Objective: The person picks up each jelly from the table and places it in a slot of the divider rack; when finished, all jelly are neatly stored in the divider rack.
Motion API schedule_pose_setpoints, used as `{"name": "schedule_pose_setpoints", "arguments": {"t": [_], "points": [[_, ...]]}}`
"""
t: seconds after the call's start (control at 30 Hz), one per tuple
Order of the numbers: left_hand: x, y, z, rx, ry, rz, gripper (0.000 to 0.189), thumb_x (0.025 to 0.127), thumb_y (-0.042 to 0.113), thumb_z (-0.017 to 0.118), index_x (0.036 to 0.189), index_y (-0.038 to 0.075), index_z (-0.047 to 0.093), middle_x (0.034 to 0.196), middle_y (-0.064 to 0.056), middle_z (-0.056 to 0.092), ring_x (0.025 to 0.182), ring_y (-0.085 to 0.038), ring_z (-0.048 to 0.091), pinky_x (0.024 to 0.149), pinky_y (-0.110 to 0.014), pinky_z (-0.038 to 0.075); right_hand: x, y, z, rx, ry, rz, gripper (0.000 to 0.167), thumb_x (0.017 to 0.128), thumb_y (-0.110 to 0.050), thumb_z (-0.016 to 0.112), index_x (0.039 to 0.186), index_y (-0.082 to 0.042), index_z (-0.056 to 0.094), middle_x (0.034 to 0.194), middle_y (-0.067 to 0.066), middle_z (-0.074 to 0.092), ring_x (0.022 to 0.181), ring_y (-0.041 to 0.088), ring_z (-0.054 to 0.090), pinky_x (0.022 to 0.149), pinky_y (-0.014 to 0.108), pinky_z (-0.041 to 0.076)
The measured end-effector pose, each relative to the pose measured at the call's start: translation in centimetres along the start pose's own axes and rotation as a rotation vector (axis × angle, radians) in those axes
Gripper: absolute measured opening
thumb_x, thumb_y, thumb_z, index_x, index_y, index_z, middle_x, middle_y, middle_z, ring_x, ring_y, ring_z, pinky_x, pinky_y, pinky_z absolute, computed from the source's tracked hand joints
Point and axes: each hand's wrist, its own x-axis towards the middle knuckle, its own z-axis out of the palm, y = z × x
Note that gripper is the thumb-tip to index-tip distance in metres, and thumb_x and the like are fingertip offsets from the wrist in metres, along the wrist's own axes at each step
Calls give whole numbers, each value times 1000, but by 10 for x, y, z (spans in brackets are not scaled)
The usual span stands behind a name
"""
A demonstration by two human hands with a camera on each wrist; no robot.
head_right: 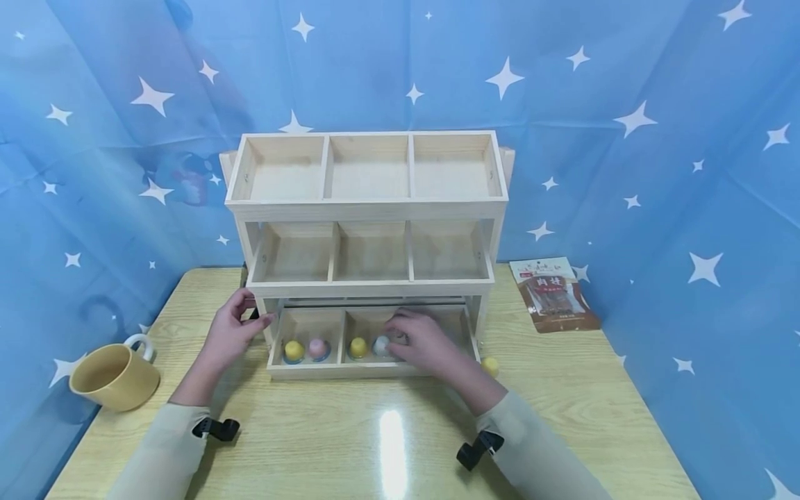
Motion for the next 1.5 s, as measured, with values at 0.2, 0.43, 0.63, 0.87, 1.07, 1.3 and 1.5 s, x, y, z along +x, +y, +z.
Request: {"name": "schedule_pose_setpoints", "arguments": {"t": [0.2, 0.43, 0.63, 0.87, 1.07, 1.3, 1.5], "points": [[-1, -1, 3, -6, -4, -11, 55, 102, 9, 81, 150, 6, 55, 133, -21, 64, 122, -42, 65, 88, -25, 65, -28, -6, -19, 27, 78, 66, 25, 96, -10, 88, 120, -8, 80, 115, 10, 75, 97, 24, 72, 82, 45, 66], [-1, 1, 4, 2, -3, -18, 57, 103, 12, 82, 152, 5, 55, 135, -23, 64, 122, -39, 65, 89, -24, 64, -64, 1, -41, 2, 182, 65, 28, 92, -5, 91, 116, -13, 80, 108, -3, 72, 94, 20, 69, 77, 45, 64], [-3, 0, 4, 8, -1, -16, 57, 103, 12, 81, 153, 6, 55, 135, -23, 64, 124, -42, 64, 89, -23, 63, -93, 12, -53, -65, 261, 60, 33, 86, 0, 93, 112, -15, 80, 103, -10, 70, 87, 16, 67, 70, 37, 62], [-1, -2, 4, -3, -5, -10, 57, 103, 13, 82, 152, 6, 55, 136, -23, 64, 125, -43, 63, 89, -23, 64, -120, 20, -66, -104, 287, 149, 34, 85, 1, 94, 113, -16, 81, 102, -8, 72, 84, 13, 64, 66, 32, 60], [-1, -3, 4, 1, -5, -3, 56, 103, 12, 81, 152, 5, 54, 136, -22, 64, 125, -41, 63, 90, -21, 62, -138, 27, -77, -142, 309, 257, 29, 89, -3, 93, 113, -15, 80, 103, -10, 71, 86, 17, 64, 68, 35, 59], [-2, 1, 4, 6, -7, 1, 57, 104, 13, 81, 153, 6, 53, 138, -23, 63, 126, -37, 63, 91, -20, 62, -157, 40, -78, -112, 297, 336, 27, 91, -5, 91, 115, -10, 79, 99, -3, 70, 85, 12, 62, 69, 28, 57], [-2, -1, 3, 15, -8, 15, 57, 105, 14, 80, 153, 4, 53, 137, -23, 64, 125, -34, 63, 91, -18, 60, -165, 55, -71, -9, 252, 417, 27, 95, -5, 88, 120, -6, 78, 106, 6, 72, 87, 12, 64, 73, 25, 59]]}}
